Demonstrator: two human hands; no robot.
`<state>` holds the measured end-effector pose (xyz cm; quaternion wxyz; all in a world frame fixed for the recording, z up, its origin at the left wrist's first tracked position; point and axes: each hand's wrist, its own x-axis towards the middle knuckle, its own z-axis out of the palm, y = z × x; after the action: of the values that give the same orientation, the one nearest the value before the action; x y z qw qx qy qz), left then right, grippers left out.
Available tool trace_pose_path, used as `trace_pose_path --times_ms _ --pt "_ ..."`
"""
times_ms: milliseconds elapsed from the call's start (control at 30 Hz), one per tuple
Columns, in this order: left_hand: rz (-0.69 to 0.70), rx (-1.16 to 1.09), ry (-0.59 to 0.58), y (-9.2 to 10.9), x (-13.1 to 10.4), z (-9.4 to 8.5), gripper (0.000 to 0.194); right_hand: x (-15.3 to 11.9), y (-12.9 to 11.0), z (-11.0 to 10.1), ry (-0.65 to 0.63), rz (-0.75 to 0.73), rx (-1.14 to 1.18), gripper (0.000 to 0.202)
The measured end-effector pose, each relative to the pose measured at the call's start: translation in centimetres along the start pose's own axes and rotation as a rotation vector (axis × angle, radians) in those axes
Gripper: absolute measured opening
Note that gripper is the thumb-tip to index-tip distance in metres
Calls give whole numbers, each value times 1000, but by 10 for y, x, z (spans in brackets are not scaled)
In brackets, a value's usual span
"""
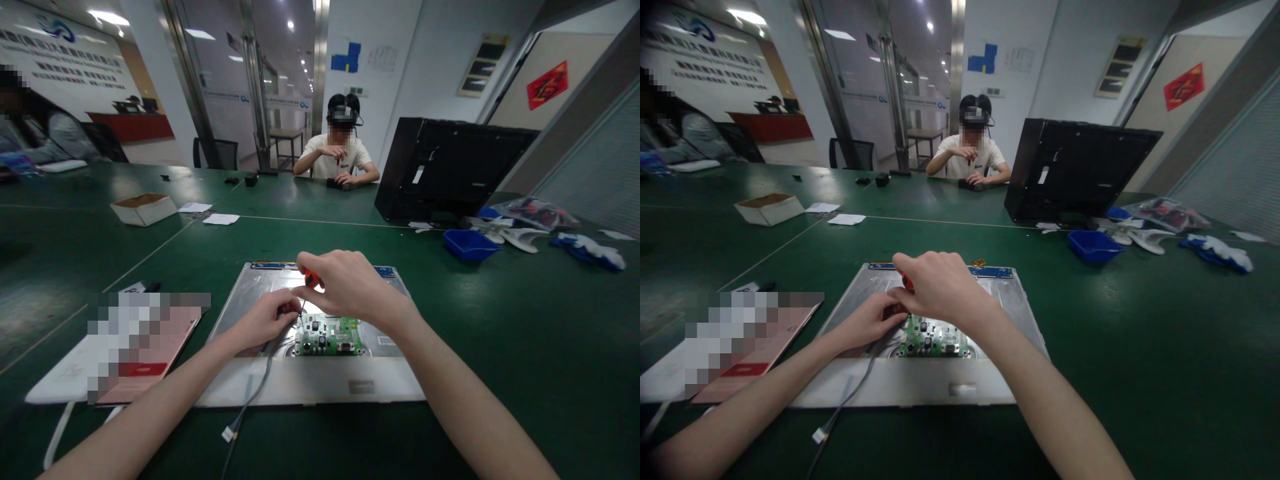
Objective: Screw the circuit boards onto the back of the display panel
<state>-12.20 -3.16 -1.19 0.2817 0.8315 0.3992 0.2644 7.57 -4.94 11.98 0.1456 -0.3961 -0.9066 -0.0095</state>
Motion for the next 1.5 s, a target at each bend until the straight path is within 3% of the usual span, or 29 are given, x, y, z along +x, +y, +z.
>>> trace_pose_path --times_ms 233,533,700,1000,1200,1500 --pt "2 2 -12 1 0 -1 9 1 0 2 3 19 -23 14" --pt "-19 1 -3 -1 0 1 7 3 1 5 33 25 -38 26" --pt "9 5 -4 2 0 -1 9 2 -1 5 33 28 -16 13" --pt "3 -8 4 -3 -1 1 6 3 -1 5 28 37 -19 27" --pt "27 5 8 -3 -1 1 11 3 -3 5 16 34 -15 15" --pt "4 -26 31 -4 -1 3 8 4 -6 4 8 0 -5 24"
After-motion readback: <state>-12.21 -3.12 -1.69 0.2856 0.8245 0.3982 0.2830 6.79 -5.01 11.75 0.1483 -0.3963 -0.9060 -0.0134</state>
